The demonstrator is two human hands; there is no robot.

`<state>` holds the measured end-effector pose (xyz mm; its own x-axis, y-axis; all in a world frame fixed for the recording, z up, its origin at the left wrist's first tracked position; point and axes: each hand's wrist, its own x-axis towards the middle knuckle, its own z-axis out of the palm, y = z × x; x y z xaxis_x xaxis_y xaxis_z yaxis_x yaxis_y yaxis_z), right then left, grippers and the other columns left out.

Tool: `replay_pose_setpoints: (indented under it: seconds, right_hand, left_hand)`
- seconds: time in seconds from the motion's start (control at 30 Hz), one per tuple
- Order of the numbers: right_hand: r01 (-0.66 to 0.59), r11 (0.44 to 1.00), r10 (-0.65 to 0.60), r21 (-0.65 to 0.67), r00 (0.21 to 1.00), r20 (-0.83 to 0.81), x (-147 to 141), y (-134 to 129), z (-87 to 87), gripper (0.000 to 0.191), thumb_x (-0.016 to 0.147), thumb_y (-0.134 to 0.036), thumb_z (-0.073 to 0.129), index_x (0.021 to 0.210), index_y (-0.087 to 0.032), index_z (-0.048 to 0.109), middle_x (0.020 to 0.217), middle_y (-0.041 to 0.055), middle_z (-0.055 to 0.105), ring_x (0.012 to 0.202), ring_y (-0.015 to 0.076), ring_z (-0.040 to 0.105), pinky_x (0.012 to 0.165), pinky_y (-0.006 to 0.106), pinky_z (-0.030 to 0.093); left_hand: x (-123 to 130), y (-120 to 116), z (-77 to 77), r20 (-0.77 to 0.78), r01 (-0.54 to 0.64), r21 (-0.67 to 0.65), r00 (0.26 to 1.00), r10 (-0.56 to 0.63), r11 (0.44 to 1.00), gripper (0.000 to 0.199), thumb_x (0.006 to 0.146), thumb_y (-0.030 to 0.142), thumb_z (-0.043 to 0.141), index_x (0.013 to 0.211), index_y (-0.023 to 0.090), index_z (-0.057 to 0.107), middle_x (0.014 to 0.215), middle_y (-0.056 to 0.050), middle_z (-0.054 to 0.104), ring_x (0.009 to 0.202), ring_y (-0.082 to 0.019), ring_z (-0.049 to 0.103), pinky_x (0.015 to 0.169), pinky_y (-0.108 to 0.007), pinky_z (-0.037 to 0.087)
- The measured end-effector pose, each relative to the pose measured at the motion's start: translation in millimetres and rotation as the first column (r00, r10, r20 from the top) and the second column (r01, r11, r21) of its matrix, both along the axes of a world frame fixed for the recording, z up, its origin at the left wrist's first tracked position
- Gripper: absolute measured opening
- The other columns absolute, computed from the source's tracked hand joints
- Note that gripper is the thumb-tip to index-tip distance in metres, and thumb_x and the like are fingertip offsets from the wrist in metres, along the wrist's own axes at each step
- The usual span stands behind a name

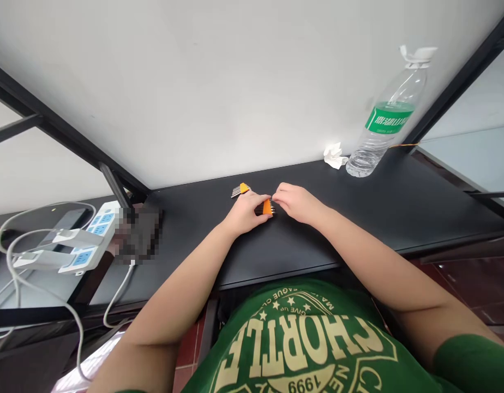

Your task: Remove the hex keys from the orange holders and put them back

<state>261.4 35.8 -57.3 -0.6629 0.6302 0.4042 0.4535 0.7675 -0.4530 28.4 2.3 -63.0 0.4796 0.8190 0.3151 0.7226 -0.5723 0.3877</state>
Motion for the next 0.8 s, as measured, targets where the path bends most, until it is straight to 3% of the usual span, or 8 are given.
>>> replay_pose_setpoints:
  seconds: [0.17, 0.23, 0.33, 0.43, 0.57, 0.67, 0.73, 0.8]
  right_hand:
    - [-0.085, 0.950, -0.018, -0.300, 0.945, -0.326, -9, 2, -1.7, 0.013, 0.093, -0.020, 0.058, 0.092, -0.019, 0.071, 0.099, 0.0044, 0.067, 0.086, 0.0156, 0.063, 0.081, 0.032, 0.051]
    - [-0.151, 0.847, -0.101, -0.510, 0.896, -0.433, -9, 6, -3.4, 0.009, 0.089, -0.027, 0.066, 0.094, -0.019, 0.066, 0.092, 0.0018, 0.066, 0.078, 0.0138, 0.062, 0.072, 0.029, 0.052]
    - [-0.260, 0.647, -0.182, -0.717, 0.861, -0.476, -6, 12, -7.9, 0.028, 0.082, -0.037, 0.077, 0.093, -0.019, 0.058, 0.081, -0.0018, 0.061, 0.065, 0.0100, 0.056, 0.056, 0.023, 0.045]
    - [-0.225, 0.557, -0.191, -0.800, 0.902, -0.387, -4, 18, -12.5, 0.032, 0.080, -0.035, 0.079, 0.095, -0.019, 0.057, 0.077, -0.0018, 0.060, 0.059, 0.0085, 0.053, 0.050, 0.021, 0.041]
    - [-0.017, 0.649, -0.197, -0.761, 0.962, -0.189, -4, 17, -12.4, 0.029, 0.086, -0.031, 0.072, 0.110, -0.020, 0.059, 0.088, 0.0003, 0.066, 0.057, 0.0085, 0.056, 0.053, 0.023, 0.046]
    - [0.129, 0.766, -0.198, -0.630, 0.979, -0.040, -2, 12, -7.6, 0.032, 0.090, -0.036, 0.067, 0.118, -0.023, 0.060, 0.103, 0.0023, 0.068, 0.063, 0.0093, 0.061, 0.064, 0.027, 0.051]
    - [0.196, 0.840, -0.207, -0.505, 0.978, 0.035, -1, 8, -3.8, 0.036, 0.091, -0.043, 0.067, 0.121, -0.023, 0.063, 0.115, 0.0057, 0.066, 0.077, 0.0131, 0.064, 0.074, 0.031, 0.053]
    - [0.222, 0.886, -0.210, -0.407, 0.975, 0.075, 0, 5, -0.7, 0.046, 0.090, -0.052, 0.067, 0.126, -0.024, 0.063, 0.128, 0.0093, 0.061, 0.096, 0.0191, 0.066, 0.083, 0.035, 0.054]
  left_hand:
    - [5, -3, 3.8, -0.014, -0.032, 0.089, 0.999, 0.033, 0.996, 0.045, 0.084, 0.031, 0.076, 0.127, 0.024, 0.069, 0.117, -0.008, 0.074, 0.133, -0.033, 0.053, 0.115, -0.054, 0.038]
    - [8, -4, 4.3, 0.029, -0.035, 0.071, 0.999, 0.033, 0.997, 0.049, 0.082, 0.031, 0.078, 0.130, 0.023, 0.069, 0.124, -0.009, 0.072, 0.134, -0.032, 0.053, 0.116, -0.053, 0.039]
    - [13, -4, 1.3, 0.072, -0.015, 0.024, 0.997, 0.013, 1.000, 0.054, 0.081, 0.033, 0.081, 0.131, 0.021, 0.069, 0.131, -0.012, 0.068, 0.134, -0.031, 0.054, 0.118, -0.050, 0.040]
    - [16, -4, -1.9, 0.019, -0.008, -0.040, 1.000, 0.008, 0.999, 0.055, 0.083, 0.035, 0.080, 0.135, 0.022, 0.068, 0.133, -0.013, 0.068, 0.135, -0.032, 0.054, 0.119, -0.053, 0.040]
    - [2, -4, 13.0, -0.073, 0.034, -0.070, 0.997, -0.039, 0.997, 0.062, 0.083, 0.039, 0.078, 0.141, 0.024, 0.063, 0.143, -0.012, 0.064, 0.139, -0.033, 0.054, 0.119, -0.053, 0.043]
    - [-35, -8, 45.1, 0.002, -0.192, -0.025, 0.981, 0.192, 0.981, 0.048, 0.088, 0.044, 0.072, 0.131, 0.022, 0.069, 0.138, -0.010, 0.068, 0.129, -0.028, 0.062, 0.115, -0.043, 0.048]
    - [-70, -17, 69.4, 0.094, -0.502, -0.046, 0.858, 0.504, 0.864, 0.043, 0.091, 0.045, 0.068, 0.124, 0.019, 0.070, 0.120, -0.008, 0.075, 0.109, -0.024, 0.070, 0.102, -0.038, 0.055]
    - [-107, -33, 88.4, 0.103, -0.704, -0.078, 0.698, 0.708, 0.706, 0.046, 0.093, 0.047, 0.063, 0.127, 0.015, 0.066, 0.118, -0.009, 0.074, 0.102, -0.022, 0.071, 0.094, -0.036, 0.058]
